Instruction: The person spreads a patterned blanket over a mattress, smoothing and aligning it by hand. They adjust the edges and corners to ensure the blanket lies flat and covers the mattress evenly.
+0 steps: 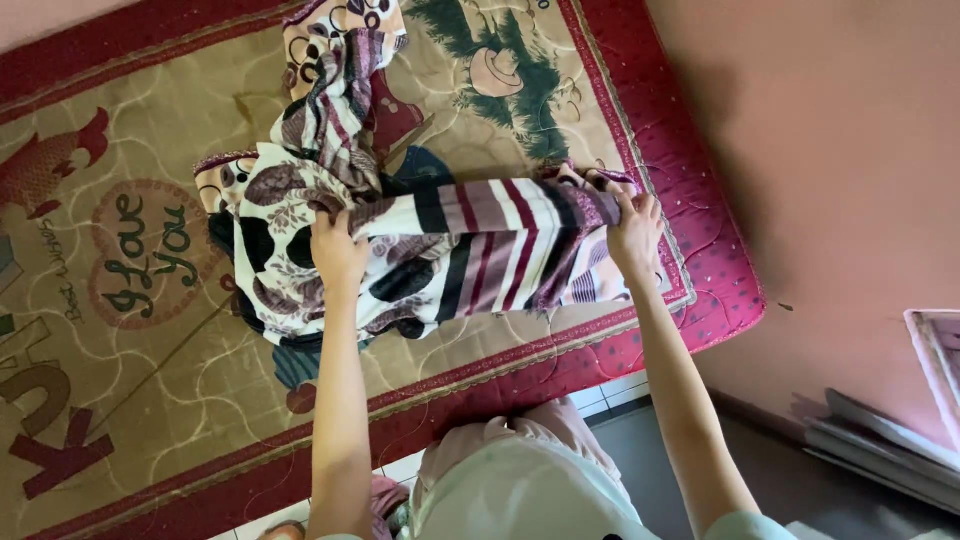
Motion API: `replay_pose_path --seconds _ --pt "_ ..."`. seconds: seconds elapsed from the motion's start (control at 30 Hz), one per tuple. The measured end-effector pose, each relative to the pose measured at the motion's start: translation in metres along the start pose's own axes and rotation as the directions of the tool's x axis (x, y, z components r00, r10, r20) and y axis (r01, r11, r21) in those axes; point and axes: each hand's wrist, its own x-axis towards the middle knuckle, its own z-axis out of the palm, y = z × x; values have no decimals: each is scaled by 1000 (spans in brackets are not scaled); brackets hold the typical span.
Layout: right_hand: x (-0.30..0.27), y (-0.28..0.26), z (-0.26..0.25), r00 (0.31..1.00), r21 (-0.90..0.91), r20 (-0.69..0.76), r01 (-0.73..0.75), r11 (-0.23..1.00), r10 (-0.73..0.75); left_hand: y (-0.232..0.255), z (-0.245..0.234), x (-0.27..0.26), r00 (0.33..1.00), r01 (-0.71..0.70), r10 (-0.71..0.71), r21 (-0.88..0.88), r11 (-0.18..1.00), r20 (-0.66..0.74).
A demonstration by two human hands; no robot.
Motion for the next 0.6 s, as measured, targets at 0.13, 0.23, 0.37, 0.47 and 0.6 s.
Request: replay_pose_path --seconds 0.13,0.23,0.37,0.47,0.6 --pt "-8 89 107 994 -69 80 76 995 -70 -35 74 -39 817 270 -264 65 961 513" --pt "-46 76 103 952 -354 188 296 887 -242 -43 132 -99 582 153 -189 121 981 791" --pt "-114 204 261 -23 -93 952 928 -361 -306 32 53 -116 289 104 -188 164 981 939" --pt "-90 124 188 -281 231 959 703 672 -35 124 34 -130 -87 205 -48 65 977 995" --pt "14 39 126 -506 -24 862 -109 994 -35 188 17 -21 -504 138 98 -32 990 858"
